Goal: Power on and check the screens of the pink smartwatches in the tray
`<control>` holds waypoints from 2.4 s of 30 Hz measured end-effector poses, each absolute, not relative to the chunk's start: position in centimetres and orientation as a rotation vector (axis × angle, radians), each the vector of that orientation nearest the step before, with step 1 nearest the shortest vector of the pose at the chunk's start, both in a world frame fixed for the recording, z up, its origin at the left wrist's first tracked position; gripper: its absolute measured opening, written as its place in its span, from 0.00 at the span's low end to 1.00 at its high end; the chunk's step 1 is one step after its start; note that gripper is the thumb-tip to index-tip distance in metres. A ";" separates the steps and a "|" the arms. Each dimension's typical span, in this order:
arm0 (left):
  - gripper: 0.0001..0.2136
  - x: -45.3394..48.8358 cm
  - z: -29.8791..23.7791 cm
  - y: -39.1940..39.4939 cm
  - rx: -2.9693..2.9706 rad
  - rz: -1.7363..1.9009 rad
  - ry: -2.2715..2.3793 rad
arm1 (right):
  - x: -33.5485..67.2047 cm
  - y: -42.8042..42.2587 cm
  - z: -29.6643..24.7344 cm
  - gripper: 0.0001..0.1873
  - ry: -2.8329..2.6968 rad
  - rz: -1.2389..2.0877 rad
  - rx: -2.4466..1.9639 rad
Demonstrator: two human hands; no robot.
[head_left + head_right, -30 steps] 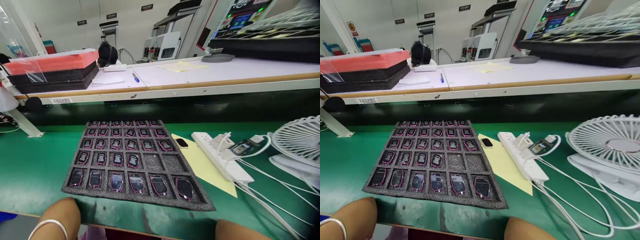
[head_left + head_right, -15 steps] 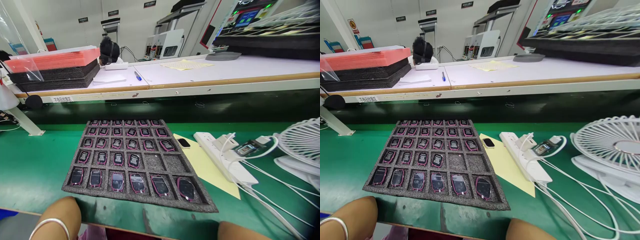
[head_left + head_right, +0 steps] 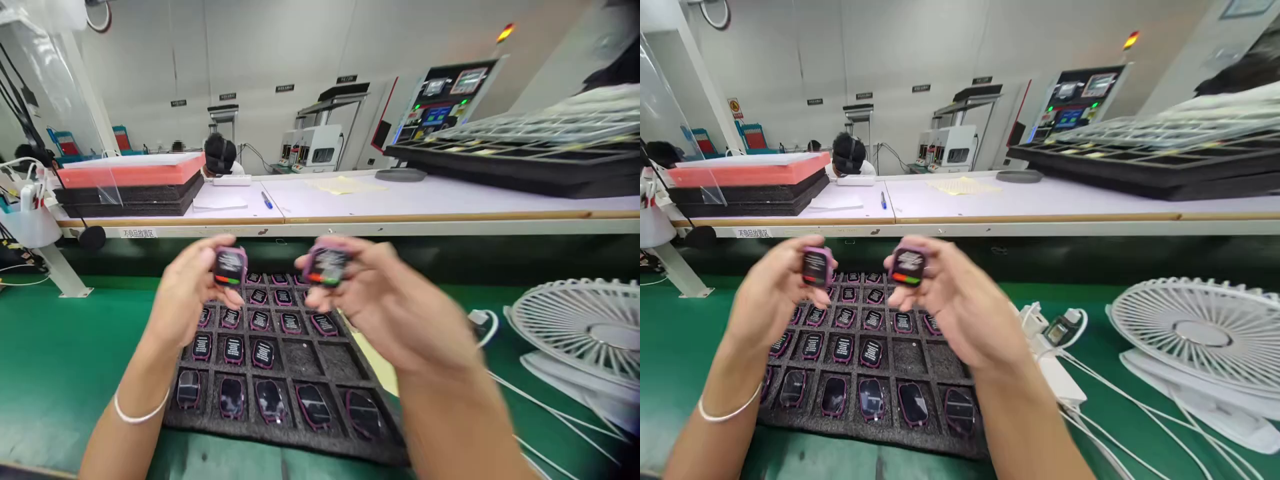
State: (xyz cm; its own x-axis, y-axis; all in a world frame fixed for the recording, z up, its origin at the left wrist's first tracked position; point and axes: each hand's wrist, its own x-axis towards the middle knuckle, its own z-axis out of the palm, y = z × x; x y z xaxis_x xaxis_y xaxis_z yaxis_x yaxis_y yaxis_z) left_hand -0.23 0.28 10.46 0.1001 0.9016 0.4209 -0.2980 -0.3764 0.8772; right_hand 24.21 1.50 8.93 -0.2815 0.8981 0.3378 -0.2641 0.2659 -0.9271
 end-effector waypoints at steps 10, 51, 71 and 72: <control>0.33 2.2 8.3 2.7 1.398 1.207 0.749 | 22.0 4.1 7.3 0.26 -1.309 1.597 -0.563; 0.20 3.3 7.7 3.1 1.370 1.214 0.758 | 22.0 4.7 6.7 0.24 -1.348 1.474 -0.675; 0.22 2.4 8.8 4.1 1.370 1.290 0.732 | 22.4 5.7 8.5 0.25 -1.330 1.463 -0.578; 0.23 2.3 9.4 4.4 1.402 1.314 0.723 | 22.4 6.1 9.3 0.25 -1.350 1.431 -0.561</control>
State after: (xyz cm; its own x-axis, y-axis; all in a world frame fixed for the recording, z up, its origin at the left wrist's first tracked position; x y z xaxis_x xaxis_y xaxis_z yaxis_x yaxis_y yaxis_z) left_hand 2.25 4.36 9.44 0.2189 0.9191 0.3276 -0.2154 -0.2820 0.9349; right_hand 22.39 6.07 9.26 -0.3477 0.8857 0.3076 -0.3584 0.1776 -0.9165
